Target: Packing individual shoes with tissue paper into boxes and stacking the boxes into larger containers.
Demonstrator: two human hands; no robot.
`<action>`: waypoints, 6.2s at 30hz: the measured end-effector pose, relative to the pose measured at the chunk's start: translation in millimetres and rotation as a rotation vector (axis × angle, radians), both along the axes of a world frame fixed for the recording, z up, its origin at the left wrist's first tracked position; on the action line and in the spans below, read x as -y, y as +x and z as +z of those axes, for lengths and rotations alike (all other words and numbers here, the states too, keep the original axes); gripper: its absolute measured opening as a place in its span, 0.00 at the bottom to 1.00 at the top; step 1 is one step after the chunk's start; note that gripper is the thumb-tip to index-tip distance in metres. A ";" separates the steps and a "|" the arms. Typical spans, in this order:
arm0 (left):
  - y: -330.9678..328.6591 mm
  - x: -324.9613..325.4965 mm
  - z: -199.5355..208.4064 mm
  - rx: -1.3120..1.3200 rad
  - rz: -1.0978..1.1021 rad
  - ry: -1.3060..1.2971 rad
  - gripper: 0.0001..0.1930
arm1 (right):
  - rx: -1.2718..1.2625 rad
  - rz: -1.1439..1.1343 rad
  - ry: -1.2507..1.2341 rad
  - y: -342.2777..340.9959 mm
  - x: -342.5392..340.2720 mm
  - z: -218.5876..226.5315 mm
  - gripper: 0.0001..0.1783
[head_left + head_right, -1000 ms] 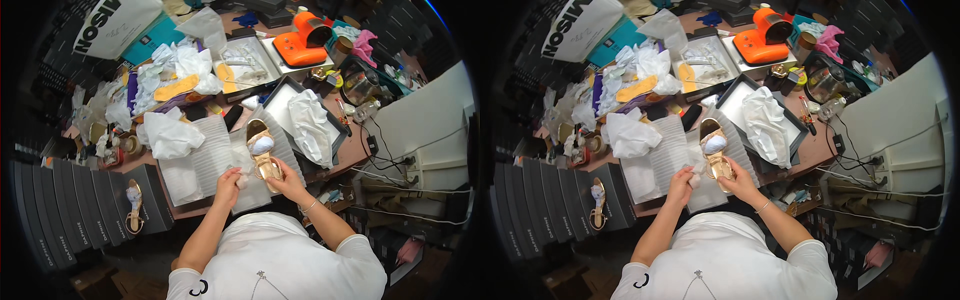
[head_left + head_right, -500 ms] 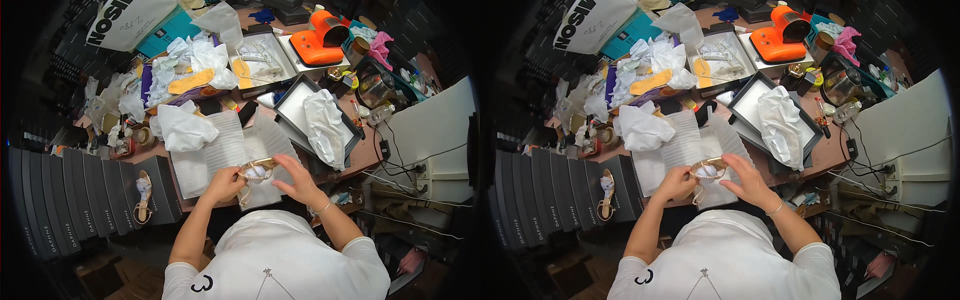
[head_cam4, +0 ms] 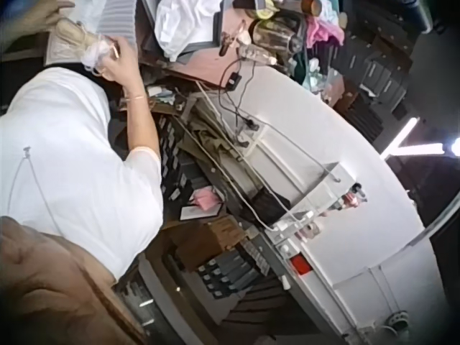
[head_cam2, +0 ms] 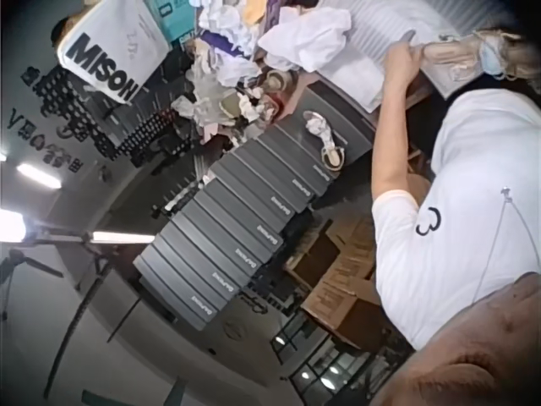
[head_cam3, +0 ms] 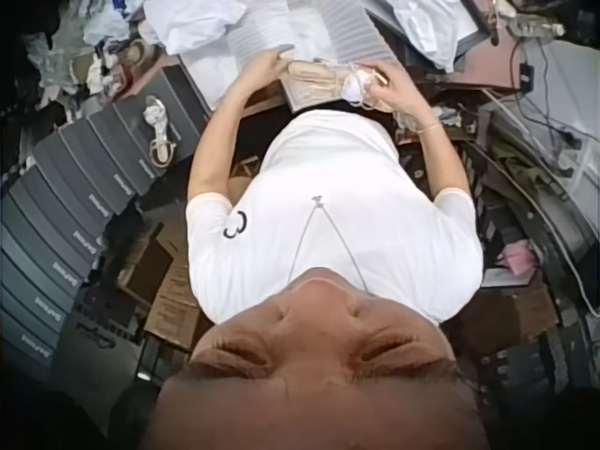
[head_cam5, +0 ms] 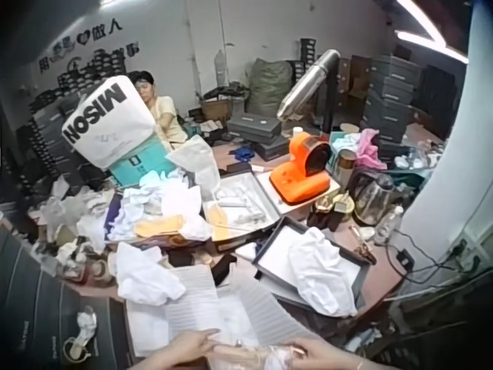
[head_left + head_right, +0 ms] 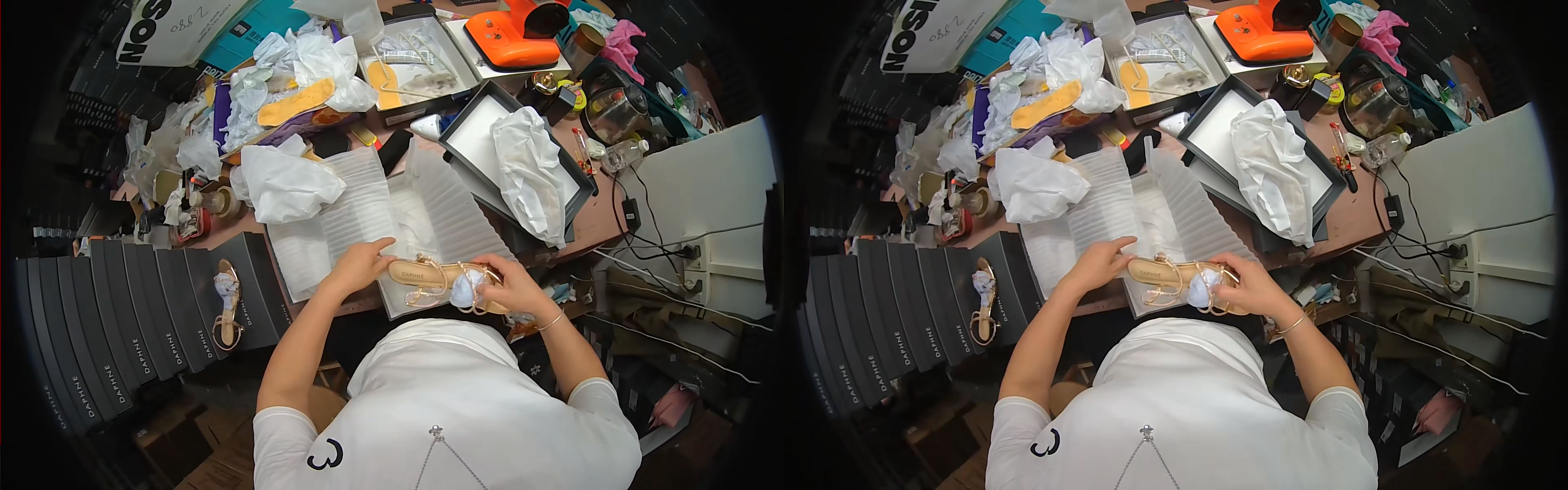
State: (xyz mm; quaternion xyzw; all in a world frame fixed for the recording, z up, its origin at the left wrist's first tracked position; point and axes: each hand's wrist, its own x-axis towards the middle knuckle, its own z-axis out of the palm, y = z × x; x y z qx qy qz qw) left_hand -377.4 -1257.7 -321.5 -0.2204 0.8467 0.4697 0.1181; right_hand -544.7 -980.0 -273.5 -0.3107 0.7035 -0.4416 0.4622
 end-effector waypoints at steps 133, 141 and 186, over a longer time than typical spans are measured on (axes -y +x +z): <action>308.5 34.7 2.6 -0.431 0.960 1.019 0.15 | -0.374 -0.054 -0.254 260.1 255.5 -125.0 0.16; 327.7 34.8 10.2 -0.667 1.088 0.990 0.22 | -0.404 0.425 -0.621 302.1 294.0 -64.9 0.23; 35.2 -47.8 48.2 -0.381 0.575 0.899 0.09 | -0.971 -0.312 0.035 -117.9 -18.0 -20.1 0.37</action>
